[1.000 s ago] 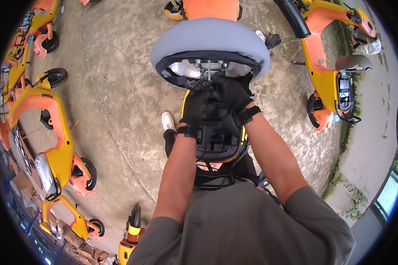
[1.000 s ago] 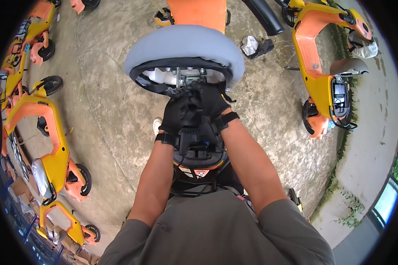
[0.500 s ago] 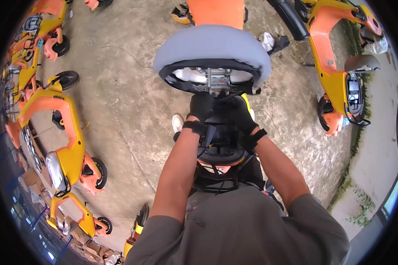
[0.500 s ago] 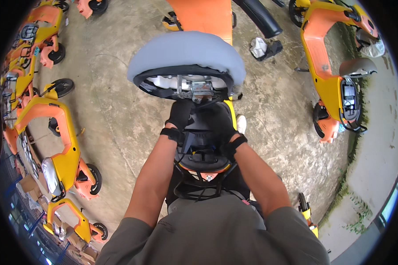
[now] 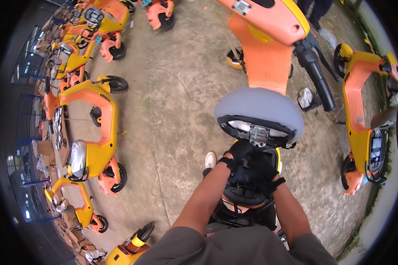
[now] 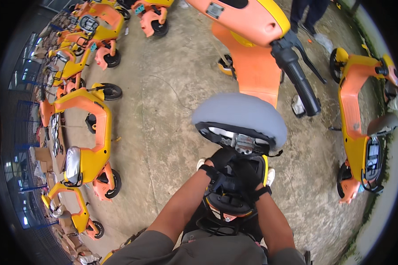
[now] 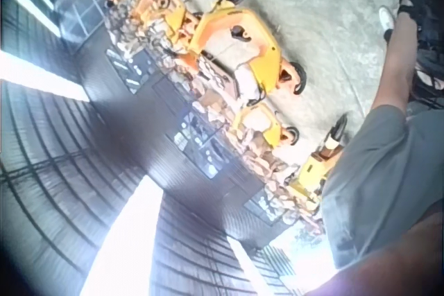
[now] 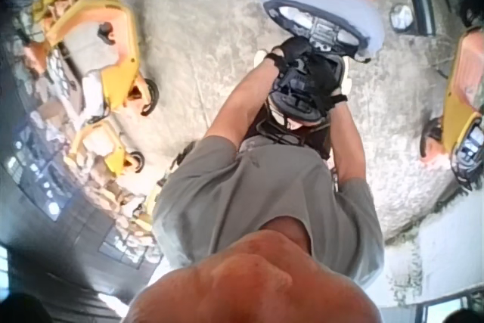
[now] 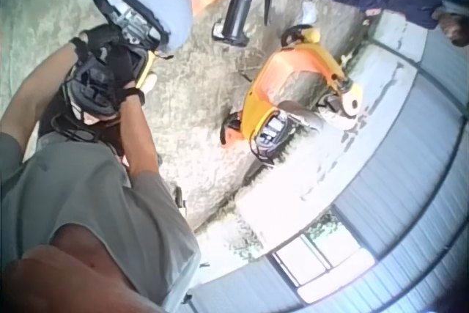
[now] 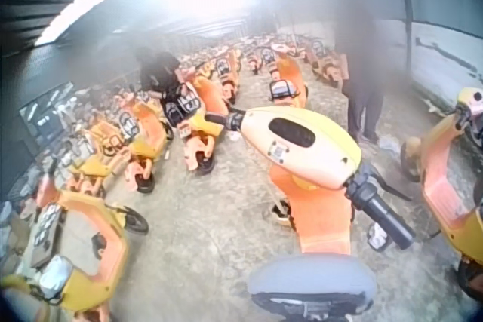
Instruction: The person opens the seat of an electric scooter and handles components inside the compartment. They then place a silver reflective cover over the seat and secure it.
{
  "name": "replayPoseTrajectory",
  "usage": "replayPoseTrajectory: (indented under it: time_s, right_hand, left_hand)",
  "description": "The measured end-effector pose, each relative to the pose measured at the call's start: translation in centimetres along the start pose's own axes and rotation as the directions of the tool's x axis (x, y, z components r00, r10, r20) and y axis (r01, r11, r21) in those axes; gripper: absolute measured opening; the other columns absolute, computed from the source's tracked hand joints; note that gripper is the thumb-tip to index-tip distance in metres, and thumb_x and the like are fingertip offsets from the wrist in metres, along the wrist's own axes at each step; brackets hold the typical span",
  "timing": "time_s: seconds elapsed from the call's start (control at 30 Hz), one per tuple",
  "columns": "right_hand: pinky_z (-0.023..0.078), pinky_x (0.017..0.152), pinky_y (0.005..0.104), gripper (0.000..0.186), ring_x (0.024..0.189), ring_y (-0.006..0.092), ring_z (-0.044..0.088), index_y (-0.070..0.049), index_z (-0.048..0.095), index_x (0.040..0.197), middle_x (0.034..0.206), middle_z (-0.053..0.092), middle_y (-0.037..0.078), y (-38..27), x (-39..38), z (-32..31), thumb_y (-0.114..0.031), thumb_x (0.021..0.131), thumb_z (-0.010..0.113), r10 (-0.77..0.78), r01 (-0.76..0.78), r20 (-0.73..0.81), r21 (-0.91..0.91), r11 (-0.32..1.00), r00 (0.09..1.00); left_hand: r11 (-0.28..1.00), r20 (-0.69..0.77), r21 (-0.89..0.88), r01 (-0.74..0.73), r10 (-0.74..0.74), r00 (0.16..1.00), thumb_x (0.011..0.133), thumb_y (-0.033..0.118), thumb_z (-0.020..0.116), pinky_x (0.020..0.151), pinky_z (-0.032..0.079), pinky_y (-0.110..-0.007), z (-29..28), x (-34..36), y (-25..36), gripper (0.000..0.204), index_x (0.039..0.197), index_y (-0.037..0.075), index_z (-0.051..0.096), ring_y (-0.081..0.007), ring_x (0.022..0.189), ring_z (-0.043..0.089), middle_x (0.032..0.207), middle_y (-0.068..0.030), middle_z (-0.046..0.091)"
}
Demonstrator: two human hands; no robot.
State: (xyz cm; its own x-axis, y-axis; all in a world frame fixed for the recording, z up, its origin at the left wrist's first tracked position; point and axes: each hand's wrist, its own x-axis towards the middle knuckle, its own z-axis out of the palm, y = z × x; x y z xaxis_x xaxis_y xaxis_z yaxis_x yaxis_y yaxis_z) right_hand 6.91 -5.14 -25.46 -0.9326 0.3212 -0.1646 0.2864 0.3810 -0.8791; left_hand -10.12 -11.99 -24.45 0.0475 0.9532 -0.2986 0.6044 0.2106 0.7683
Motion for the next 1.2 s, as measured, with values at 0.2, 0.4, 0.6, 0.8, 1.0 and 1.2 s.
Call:
replayPoseTrajectory:
  time_s: [0.2,0.4,0.6,0.8,1.0,1.2]
  right_hand:
    - [0.05,0.078,0.0316,0.024,0.087,0.0184,0.061,-0.003,0.061,0.105,0.096,0.064,0.005,2.8,-1.0,-0.1,-0.022,0.095,0.052,0.065,-0.083,0.054,0.479,0.874,0.996]
    - [0.049,0.071,0.0271,0.014,0.082,0.0144,0.06,-0.005,0.062,0.103,0.089,0.064,0.003,-0.5,-0.2,-2.0,-0.012,0.094,0.054,-0.002,0.011,-0.123,0.071,0.997,0.992]
    - [0.048,0.076,0.0352,0.018,0.089,0.026,0.059,-0.006,0.063,0.094,0.094,0.062,0.016,2.9,-0.6,-0.8,-0.02,0.082,0.06,0.322,-0.328,0.147,0.704,0.63,0.935]
    - [0.049,0.08,0.0375,0.021,0.089,0.0281,0.063,-0.006,0.068,0.095,0.093,0.067,0.012,-4.4,0.5,-4.7,-0.017,0.078,0.066,-0.109,0.097,-0.094,-0.124,0.988,0.99]
    - [0.042,0.054,0.0388,0.015,0.067,0.0317,0.059,-0.008,0.057,0.074,0.075,0.058,0.016,-1.4,1.2,-2.5,-0.02,0.073,0.066,0.026,-0.008,-0.149,0.119,0.993,0.988]
    - [0.048,0.07,0.031,0.017,0.08,0.0136,0.059,-0.003,0.067,0.096,0.085,0.067,0.004,-0.3,1.0,-1.0,-0.017,0.088,0.061,0.2,-0.131,-0.056,0.583,0.802,0.978]
  left_hand:
    - [0.603,-0.001,-0.773,0.198,-0.313,0.95,0.09,0.032,0.058,0.054,0.044,-0.025,0.4,-1.6,-0.2,0.027,0.096,0.008,0.066,-0.0099,0.068,0.056,0.078,0.0001,0.061]
    - [0.265,0.02,-0.951,0.161,-0.465,0.885,0.091,0.029,0.059,0.048,0.036,-0.021,-2.0,-2.1,4.0,0.022,0.089,0.008,0.064,-0.0064,0.057,0.05,0.072,0.0019,0.056]
    - [0.795,-0.259,-0.6,-0.088,-0.089,0.962,0.086,0.02,0.059,0.067,0.048,-0.032,3.2,-0.2,-2.1,0.019,0.099,0.008,0.066,-0.0215,0.077,0.061,0.087,-0.0098,0.064]
    - [0.94,-0.341,0.192,-0.281,0.332,0.879,0.062,0.02,0.066,0.07,0.049,-0.041,-1.5,-1.3,1.3,0.034,0.095,0.01,0.068,-0.0347,0.082,0.062,0.084,-0.0145,0.066]
    - [0.991,-0.12,0.05,-0.121,0.126,0.985,0.072,0.021,0.06,0.074,0.048,-0.039,-2.3,-1.6,1.8,0.027,0.092,0.005,0.067,-0.0331,0.085,0.062,0.089,-0.0171,0.065]
    - [0.978,-0.163,-0.2,-0.057,0.024,0.986,0.082,0.019,0.053,0.079,0.048,-0.036,-1.5,-2.0,1.0,0.025,0.096,0.003,0.066,-0.0325,0.088,0.062,0.095,-0.0166,0.065]
